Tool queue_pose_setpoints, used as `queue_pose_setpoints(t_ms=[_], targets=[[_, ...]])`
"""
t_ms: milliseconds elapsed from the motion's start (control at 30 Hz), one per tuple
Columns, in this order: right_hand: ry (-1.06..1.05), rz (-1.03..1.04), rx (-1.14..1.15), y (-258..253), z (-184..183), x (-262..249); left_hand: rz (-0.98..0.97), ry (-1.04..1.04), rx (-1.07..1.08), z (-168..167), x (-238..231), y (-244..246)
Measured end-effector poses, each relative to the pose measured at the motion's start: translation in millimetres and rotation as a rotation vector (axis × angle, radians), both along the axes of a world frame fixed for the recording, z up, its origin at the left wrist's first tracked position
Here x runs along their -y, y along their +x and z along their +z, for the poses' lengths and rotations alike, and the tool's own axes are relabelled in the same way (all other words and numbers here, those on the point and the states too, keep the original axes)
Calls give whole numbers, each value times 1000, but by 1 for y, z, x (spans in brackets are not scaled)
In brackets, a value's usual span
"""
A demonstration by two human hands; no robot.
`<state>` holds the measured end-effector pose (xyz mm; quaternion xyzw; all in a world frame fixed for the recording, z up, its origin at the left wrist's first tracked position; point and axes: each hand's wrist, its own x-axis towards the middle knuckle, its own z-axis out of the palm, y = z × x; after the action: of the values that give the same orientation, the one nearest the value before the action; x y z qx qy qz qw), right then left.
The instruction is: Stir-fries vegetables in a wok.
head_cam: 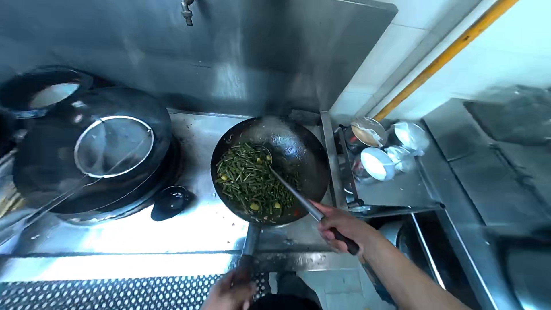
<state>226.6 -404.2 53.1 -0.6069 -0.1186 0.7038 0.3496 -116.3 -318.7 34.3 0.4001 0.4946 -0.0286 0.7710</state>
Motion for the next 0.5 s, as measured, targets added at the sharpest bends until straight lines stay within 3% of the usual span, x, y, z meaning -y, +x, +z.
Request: queue_pose_setpoints(t_ms=[167, 333, 500], targets=[[-159, 292, 510, -49, 82, 29, -103, -89, 44, -1, -22, -13], [-348, 533, 1035, -95, 142, 49, -82, -148, 77, -19, -45, -17], [-431, 672, 1313, -102, 198, 62, -104, -252, 86, -24, -48, -20]])
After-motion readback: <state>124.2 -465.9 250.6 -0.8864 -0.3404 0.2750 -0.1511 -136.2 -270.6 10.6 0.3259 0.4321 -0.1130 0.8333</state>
